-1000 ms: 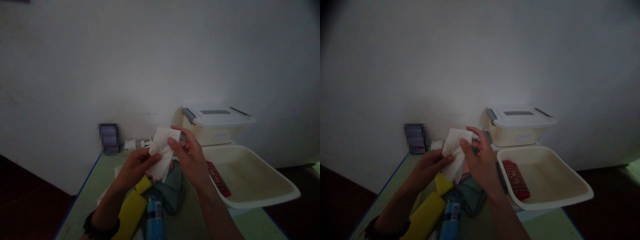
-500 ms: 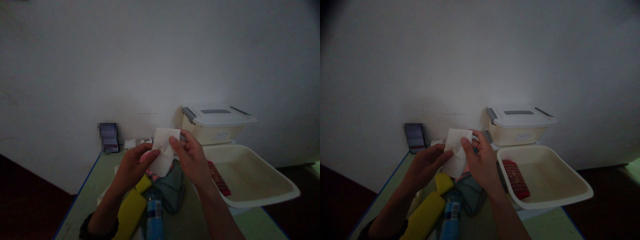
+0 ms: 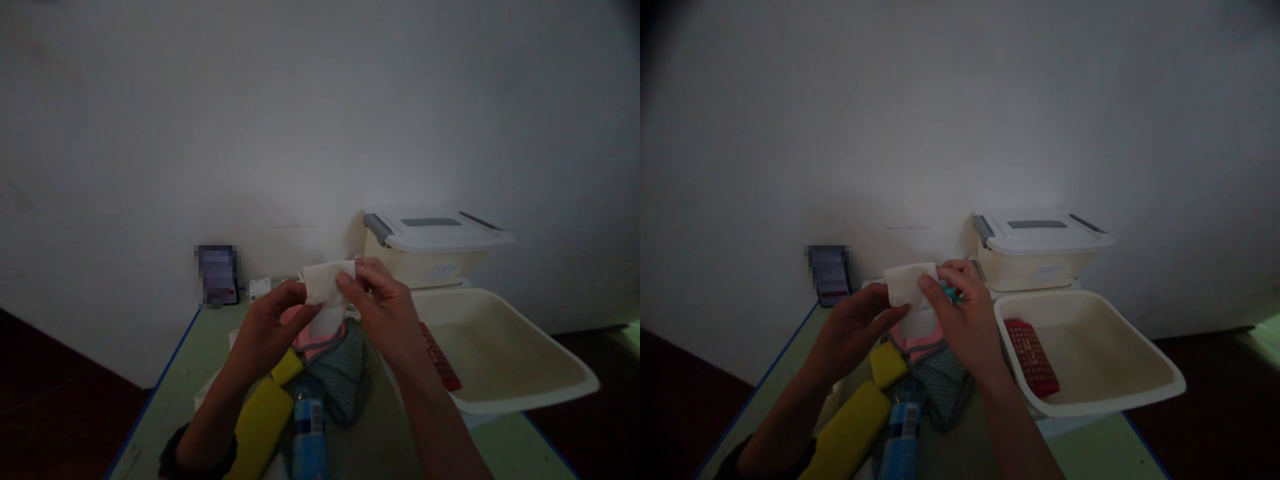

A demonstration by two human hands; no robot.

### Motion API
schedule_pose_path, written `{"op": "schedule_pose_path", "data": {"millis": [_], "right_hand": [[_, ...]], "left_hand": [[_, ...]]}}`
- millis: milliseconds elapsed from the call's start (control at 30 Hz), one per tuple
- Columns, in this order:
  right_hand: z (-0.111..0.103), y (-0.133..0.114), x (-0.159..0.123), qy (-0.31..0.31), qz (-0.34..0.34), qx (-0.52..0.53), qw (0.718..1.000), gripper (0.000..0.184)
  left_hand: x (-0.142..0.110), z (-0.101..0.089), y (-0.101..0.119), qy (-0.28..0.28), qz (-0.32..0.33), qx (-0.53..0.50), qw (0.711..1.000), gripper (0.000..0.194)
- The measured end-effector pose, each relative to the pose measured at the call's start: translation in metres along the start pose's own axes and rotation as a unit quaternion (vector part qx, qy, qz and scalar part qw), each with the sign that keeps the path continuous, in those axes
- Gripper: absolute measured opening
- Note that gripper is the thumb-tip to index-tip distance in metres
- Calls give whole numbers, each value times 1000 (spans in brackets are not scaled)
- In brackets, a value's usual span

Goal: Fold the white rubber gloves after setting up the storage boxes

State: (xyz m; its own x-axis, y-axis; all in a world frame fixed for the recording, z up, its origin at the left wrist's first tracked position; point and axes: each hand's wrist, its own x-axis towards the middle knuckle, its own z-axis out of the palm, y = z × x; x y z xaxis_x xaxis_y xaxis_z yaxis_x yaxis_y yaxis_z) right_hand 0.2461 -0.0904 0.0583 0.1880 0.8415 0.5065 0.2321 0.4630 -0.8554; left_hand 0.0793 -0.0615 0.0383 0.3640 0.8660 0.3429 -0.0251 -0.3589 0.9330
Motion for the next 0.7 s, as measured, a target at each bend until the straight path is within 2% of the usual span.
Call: {"op": "schedule_pose_path", "data": {"millis": [67,167,333,533,633,700], "right_hand": [[-1,0,0,0,-11,-13,1000,15],[0,0,0,-16,8,8,1000,16],[1,-2,-1,-32,39,17,999,21],[1,-2,-1,-29,65,28,997,22],[3,0,-1,-16,76,24,997,22],[4,1,-1,7,76,6,997,22]], "left_hand": [[0,-2,1,-17,18,1,1000,17],[0,-5,6,-35,26,-2,999,23],[0,-12,6,-43,34,63,996,21],[0,-10,1,-7,21,32,999,6],[1,-3,0,12,-4,-15,1000,16],[1,0,-2,32,2,-41,999,25]]}}
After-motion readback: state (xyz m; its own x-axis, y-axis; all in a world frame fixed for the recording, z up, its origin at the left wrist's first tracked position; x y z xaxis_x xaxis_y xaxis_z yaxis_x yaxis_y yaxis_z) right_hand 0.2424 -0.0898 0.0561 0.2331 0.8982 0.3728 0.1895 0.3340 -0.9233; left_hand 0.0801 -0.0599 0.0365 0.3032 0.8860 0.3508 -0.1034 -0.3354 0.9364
